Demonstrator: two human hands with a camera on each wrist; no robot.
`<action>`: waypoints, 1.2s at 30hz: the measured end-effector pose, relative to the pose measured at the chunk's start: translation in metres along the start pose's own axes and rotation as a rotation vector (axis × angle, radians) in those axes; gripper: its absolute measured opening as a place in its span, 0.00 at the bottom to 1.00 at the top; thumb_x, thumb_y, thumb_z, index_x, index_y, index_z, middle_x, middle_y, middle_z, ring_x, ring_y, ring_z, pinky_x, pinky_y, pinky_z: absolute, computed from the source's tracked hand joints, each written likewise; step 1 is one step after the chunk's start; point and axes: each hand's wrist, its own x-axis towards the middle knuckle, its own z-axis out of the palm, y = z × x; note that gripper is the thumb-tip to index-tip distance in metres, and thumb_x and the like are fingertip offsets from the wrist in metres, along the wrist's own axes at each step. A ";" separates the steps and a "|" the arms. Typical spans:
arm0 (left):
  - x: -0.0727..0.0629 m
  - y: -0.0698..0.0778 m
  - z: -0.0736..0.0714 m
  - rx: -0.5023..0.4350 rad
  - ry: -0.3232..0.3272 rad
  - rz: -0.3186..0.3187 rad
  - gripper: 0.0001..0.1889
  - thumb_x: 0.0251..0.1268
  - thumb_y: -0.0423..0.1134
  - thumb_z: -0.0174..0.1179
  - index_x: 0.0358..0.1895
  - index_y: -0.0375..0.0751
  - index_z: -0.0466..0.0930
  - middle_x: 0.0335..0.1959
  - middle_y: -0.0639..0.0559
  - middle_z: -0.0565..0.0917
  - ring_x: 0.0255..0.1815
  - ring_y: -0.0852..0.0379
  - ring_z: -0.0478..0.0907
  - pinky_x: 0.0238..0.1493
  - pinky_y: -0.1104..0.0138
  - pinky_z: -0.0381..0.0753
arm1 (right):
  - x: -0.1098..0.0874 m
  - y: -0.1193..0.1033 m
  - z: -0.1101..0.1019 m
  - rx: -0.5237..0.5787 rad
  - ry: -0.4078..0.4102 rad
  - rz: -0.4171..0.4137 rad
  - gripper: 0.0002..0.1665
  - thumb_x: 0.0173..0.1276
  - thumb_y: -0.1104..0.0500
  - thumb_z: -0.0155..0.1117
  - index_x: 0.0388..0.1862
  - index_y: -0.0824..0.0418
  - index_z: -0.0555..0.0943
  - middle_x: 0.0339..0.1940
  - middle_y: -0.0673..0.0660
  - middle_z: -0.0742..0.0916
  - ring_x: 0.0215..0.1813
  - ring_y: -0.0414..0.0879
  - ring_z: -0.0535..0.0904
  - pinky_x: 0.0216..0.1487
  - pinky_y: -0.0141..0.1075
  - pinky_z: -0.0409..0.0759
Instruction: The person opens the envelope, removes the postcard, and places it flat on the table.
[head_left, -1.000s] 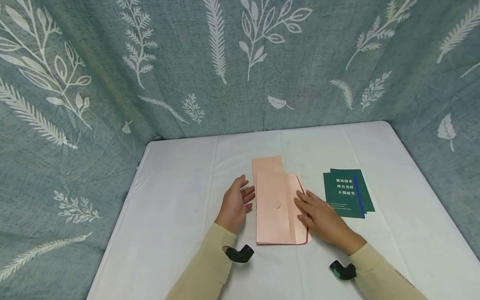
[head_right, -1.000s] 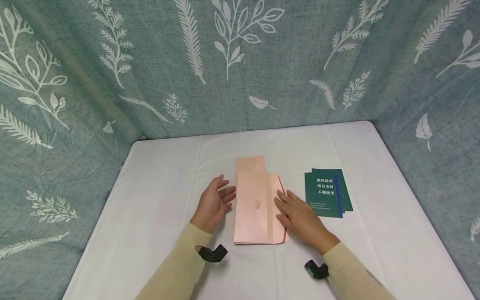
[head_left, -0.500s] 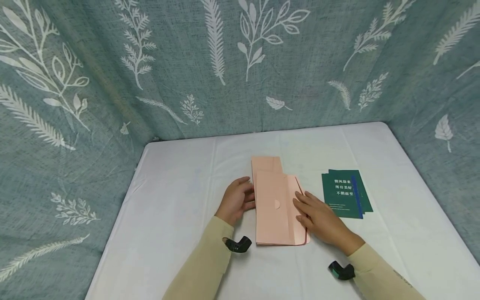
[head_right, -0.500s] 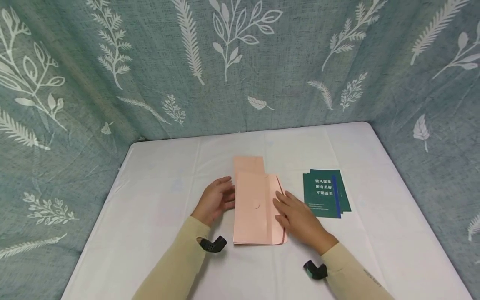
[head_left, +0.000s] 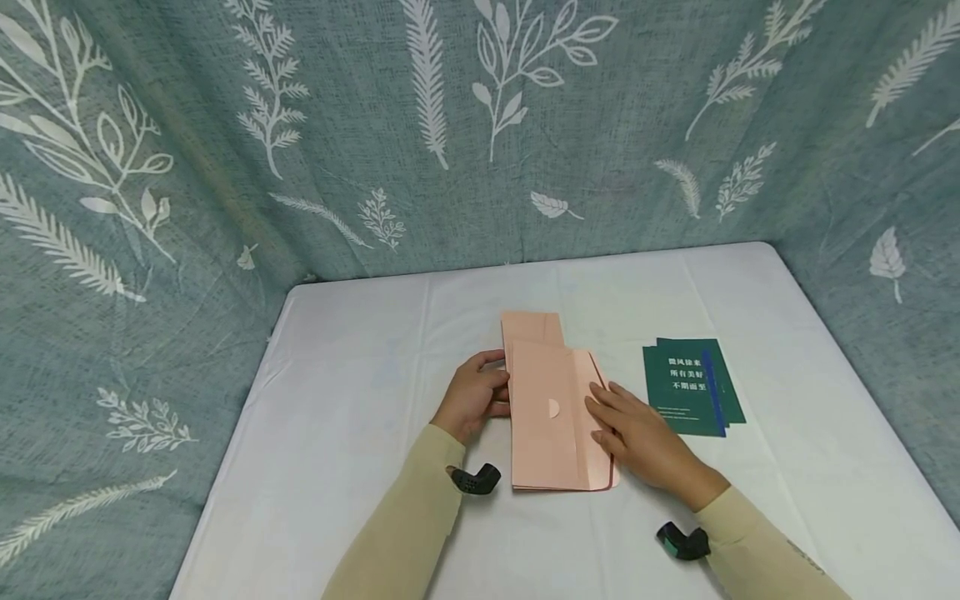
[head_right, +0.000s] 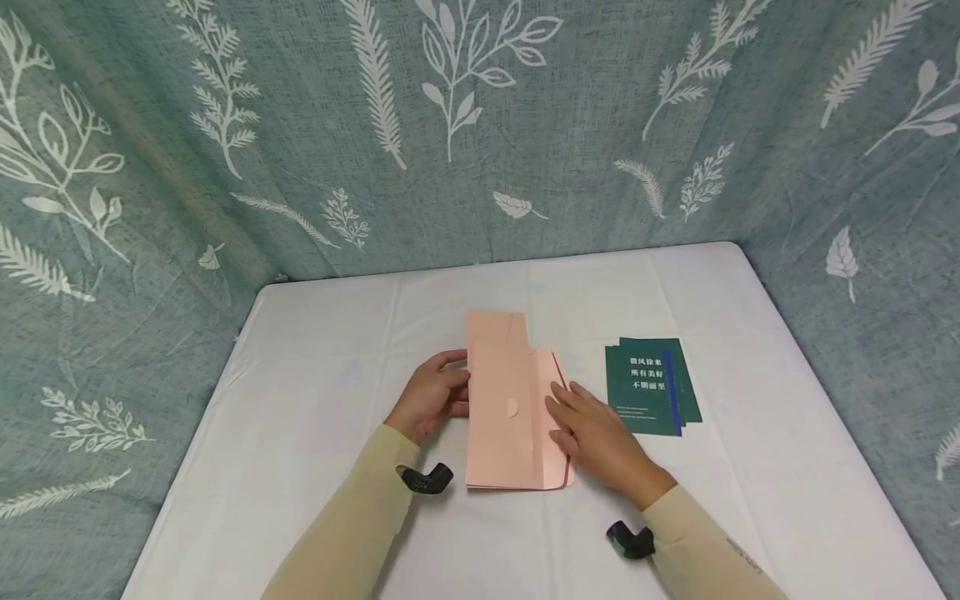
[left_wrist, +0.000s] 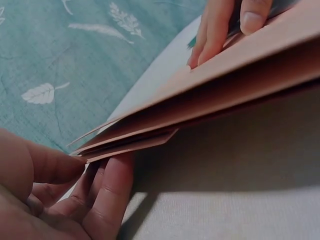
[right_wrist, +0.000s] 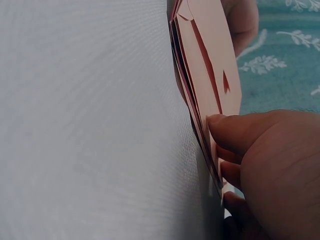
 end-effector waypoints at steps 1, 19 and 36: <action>0.000 0.000 0.000 0.004 0.001 0.004 0.27 0.77 0.24 0.54 0.77 0.33 0.71 0.39 0.38 0.89 0.32 0.52 0.89 0.30 0.58 0.90 | 0.000 0.000 0.000 0.000 0.001 -0.001 0.34 0.83 0.55 0.65 0.82 0.66 0.72 0.85 0.62 0.70 0.86 0.65 0.57 0.78 0.67 0.59; -0.004 0.001 -0.012 0.101 0.100 0.039 0.24 0.80 0.24 0.51 0.75 0.38 0.73 0.44 0.41 0.85 0.32 0.54 0.83 0.24 0.65 0.83 | 0.000 0.001 0.000 0.003 0.010 -0.004 0.34 0.83 0.56 0.66 0.82 0.66 0.72 0.85 0.62 0.70 0.86 0.65 0.57 0.79 0.66 0.58; -0.011 0.012 -0.051 0.166 0.175 0.074 0.22 0.83 0.26 0.51 0.74 0.41 0.73 0.48 0.41 0.84 0.35 0.51 0.84 0.26 0.64 0.82 | -0.001 0.000 0.000 0.011 -0.007 0.012 0.34 0.84 0.55 0.65 0.83 0.65 0.71 0.86 0.60 0.68 0.87 0.64 0.56 0.79 0.67 0.57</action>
